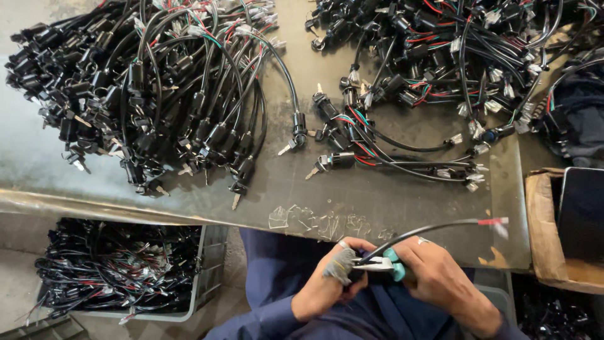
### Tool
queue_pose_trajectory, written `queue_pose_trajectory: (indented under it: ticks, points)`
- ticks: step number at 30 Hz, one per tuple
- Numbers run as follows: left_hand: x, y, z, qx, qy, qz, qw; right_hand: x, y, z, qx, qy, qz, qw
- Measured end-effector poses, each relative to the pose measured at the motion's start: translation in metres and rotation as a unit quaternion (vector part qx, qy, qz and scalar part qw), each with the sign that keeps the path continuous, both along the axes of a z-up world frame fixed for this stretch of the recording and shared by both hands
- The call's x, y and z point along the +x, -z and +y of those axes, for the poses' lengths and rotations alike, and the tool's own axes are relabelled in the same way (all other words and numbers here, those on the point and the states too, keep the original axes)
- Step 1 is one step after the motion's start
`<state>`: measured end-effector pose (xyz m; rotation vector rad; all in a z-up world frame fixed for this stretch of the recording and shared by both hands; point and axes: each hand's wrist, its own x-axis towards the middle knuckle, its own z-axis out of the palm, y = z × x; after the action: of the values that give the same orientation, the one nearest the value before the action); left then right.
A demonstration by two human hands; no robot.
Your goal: The person repeatedly strips the outer insulation from black wires using pliers, exposing the inner conductors. They handle each wire one at a time, cut the insulation, and place the processed wires on the table.
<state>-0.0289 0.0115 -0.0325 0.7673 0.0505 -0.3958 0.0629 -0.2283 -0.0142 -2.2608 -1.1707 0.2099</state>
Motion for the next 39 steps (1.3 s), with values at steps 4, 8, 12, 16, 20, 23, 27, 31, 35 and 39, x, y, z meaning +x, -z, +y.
queue_pose_trajectory:
  ticks: [4,8,12,16,20,23,27,31,35,39]
  points:
    - [0.007,0.008,-0.002,0.095,-0.068,-0.007,0.993,-0.03,0.003,-0.014,0.013,0.081,0.035,0.996]
    - [0.005,0.007,-0.004,0.4,-0.086,-0.23,0.883,-0.055,0.044,-0.022,0.006,0.104,0.011,0.995]
    - [0.005,-0.003,0.004,0.484,-0.013,-0.159,0.86,-0.07,0.086,-0.029,0.021,0.157,0.086,0.984]
    - [0.002,-0.014,0.004,0.517,-0.002,-0.148,0.843,-0.076,0.108,-0.036,0.053,0.176,0.112,0.977]
    - [0.002,0.001,-0.002,0.512,0.025,-0.122,0.85,-0.058,0.126,-0.04,0.01,0.135,0.005,0.991]
    - [-0.005,0.025,-0.004,0.413,0.024,-0.084,0.906,-0.071,0.127,-0.035,-0.008,0.127,-0.023,0.992]
    - [0.005,0.053,-0.004,0.338,-0.022,-0.147,0.929,-0.062,0.109,-0.028,-0.001,0.174,0.013,0.985]
    - [0.001,0.053,0.002,0.383,0.019,-0.152,0.911,-0.064,0.087,-0.018,0.034,0.128,0.145,0.981]
    - [-0.003,0.017,-0.002,0.523,0.041,-0.103,0.845,-0.066,0.065,-0.001,0.042,0.151,0.151,0.976]
    - [0.003,-0.014,-0.005,0.604,0.037,-0.095,0.79,-0.067,0.046,0.006,0.041,0.192,0.152,0.969]
